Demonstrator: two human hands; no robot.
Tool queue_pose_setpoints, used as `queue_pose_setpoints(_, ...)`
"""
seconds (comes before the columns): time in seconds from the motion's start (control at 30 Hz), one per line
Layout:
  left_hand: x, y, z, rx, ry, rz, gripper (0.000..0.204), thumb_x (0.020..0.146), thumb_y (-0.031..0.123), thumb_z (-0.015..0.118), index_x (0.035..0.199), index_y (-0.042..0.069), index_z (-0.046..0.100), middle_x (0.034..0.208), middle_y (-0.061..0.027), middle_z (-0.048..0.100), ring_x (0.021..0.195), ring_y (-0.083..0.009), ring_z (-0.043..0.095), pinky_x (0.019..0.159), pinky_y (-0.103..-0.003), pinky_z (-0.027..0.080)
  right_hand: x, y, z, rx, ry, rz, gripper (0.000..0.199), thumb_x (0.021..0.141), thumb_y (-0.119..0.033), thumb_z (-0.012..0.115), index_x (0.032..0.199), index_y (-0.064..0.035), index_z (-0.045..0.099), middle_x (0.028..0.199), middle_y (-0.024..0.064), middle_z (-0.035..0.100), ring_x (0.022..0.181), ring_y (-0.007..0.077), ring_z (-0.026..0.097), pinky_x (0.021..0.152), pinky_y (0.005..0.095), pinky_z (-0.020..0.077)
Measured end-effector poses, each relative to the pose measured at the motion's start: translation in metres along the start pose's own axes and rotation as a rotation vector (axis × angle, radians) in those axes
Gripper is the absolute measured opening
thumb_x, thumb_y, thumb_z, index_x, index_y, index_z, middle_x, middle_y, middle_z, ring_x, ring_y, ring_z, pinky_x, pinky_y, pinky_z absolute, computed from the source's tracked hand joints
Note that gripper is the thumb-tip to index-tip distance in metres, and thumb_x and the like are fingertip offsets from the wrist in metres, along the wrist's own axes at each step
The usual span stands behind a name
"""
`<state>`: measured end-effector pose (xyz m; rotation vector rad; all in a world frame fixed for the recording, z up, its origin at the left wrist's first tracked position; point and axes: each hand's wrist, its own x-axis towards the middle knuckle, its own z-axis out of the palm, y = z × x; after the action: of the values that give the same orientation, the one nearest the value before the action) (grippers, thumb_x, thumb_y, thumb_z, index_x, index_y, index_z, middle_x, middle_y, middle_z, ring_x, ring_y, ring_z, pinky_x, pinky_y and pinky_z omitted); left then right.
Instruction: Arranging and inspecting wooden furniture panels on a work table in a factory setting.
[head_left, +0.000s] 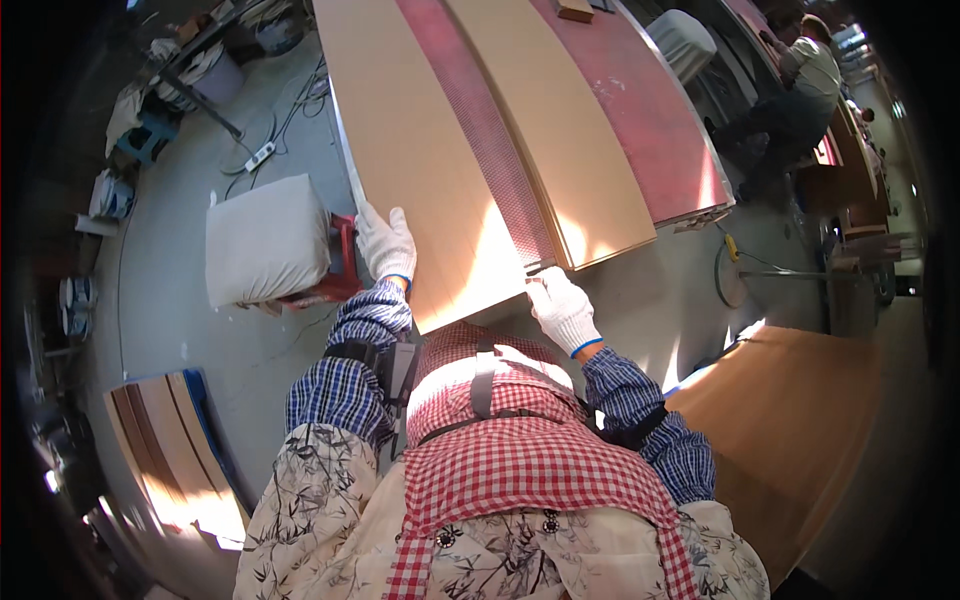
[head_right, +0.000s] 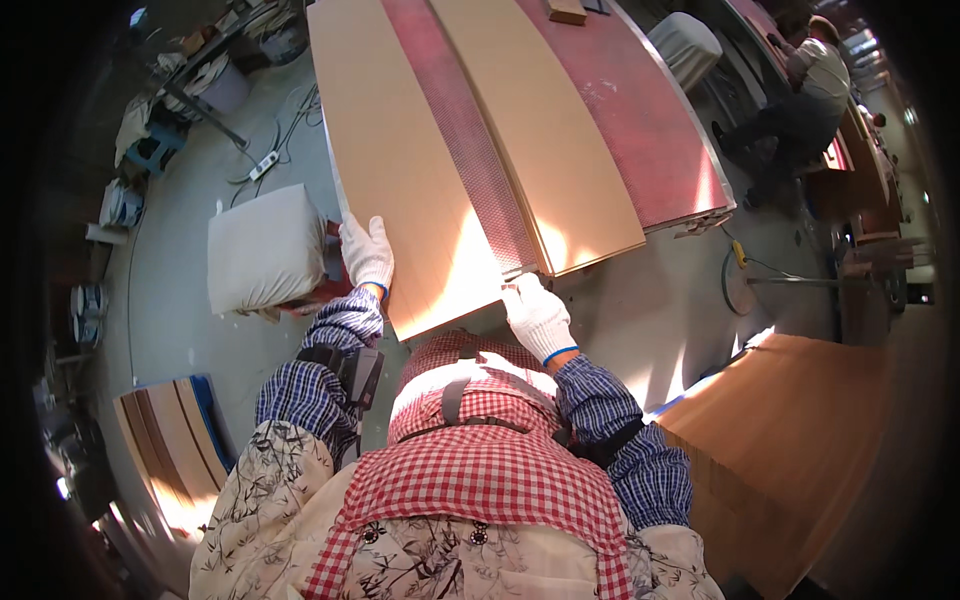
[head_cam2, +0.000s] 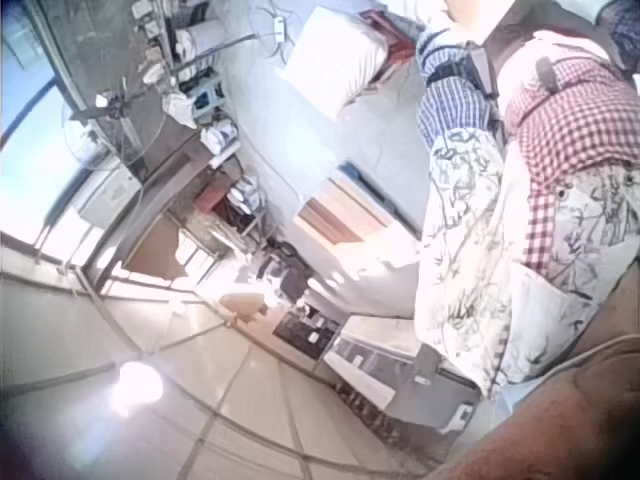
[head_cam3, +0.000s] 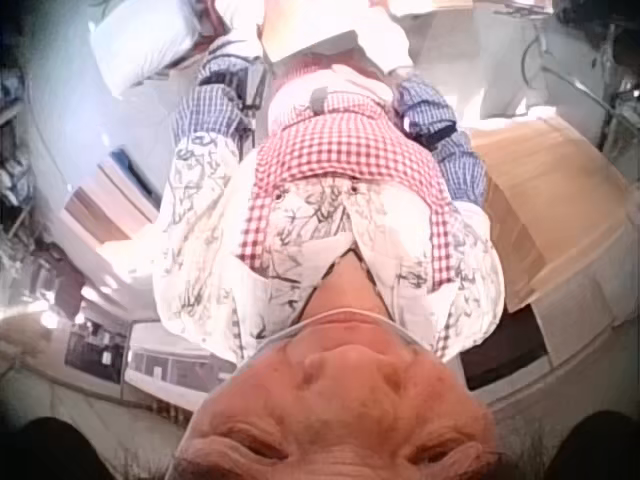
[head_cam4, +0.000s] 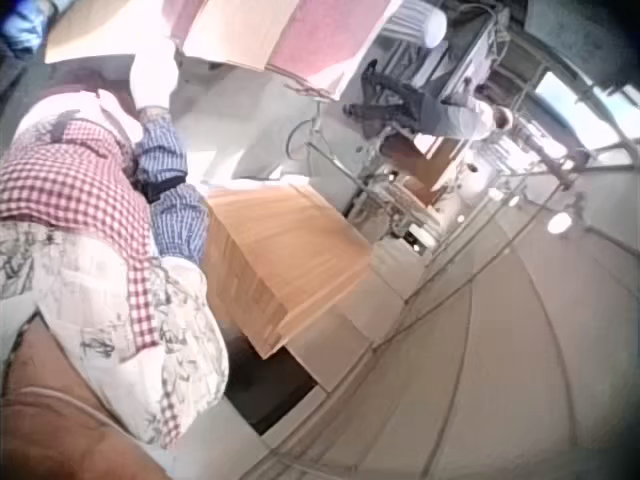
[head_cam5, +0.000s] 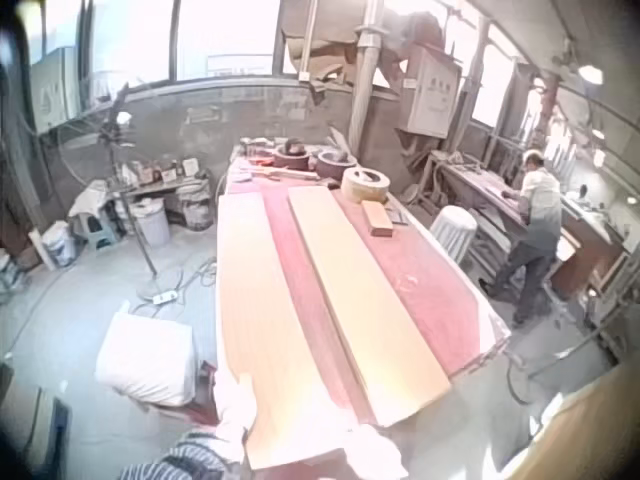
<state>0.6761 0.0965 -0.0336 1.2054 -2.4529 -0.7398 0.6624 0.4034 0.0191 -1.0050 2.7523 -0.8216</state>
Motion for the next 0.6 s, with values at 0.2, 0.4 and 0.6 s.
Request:
queue_pose_setpoints(0.2,0.002,-0.004,-0.008,-0.049,-0.006,-0.01,0.072,0.096,0.041,0.054,0.147,-0.005,0.03,0.142,-0.0333,0.043,0.133,-0.0468,0.042,0.111,-0.051,0.034,0.002,-0.024,0.008,-0.349,0.02,-0.292,0.011,0.094,-0.018,0.062,0.095,-0.0079,0.064,0.083,0.0088,0.062,0.062,0.0242,0.064,0.054,0.0353,0.0522)
queue_pose_setpoints(0.4,-0.002,0.0,-0.007,-0.036,0.025,0.013,0.073,0.095,0.041,0.055,0.146,-0.005,0.03,0.14,-0.0329,0.044,0.131,-0.0468,0.043,0.109,-0.052,0.036,-0.004,-0.032,0.01,-0.193,0.024,-0.077,0.011,0.095,-0.02,0.062,0.096,-0.0086,0.062,0.077,0.0093,0.064,0.058,0.0272,0.065,0.054,0.0379,0.0524)
queue_pose_setpoints(0.6,-0.002,-0.003,-0.009,0.008,0.051,0.016,0.071,0.095,0.038,0.056,0.146,-0.005,0.031,0.141,-0.0313,0.045,0.132,-0.0445,0.043,0.108,-0.051,0.037,-0.002,-0.041,0.01,-0.114,-0.032,0.067,0.012,0.095,-0.022,0.062,0.098,-0.0098,0.06,0.071,0.0097,0.065,0.057,0.0288,0.065,0.053,0.0388,0.0522)
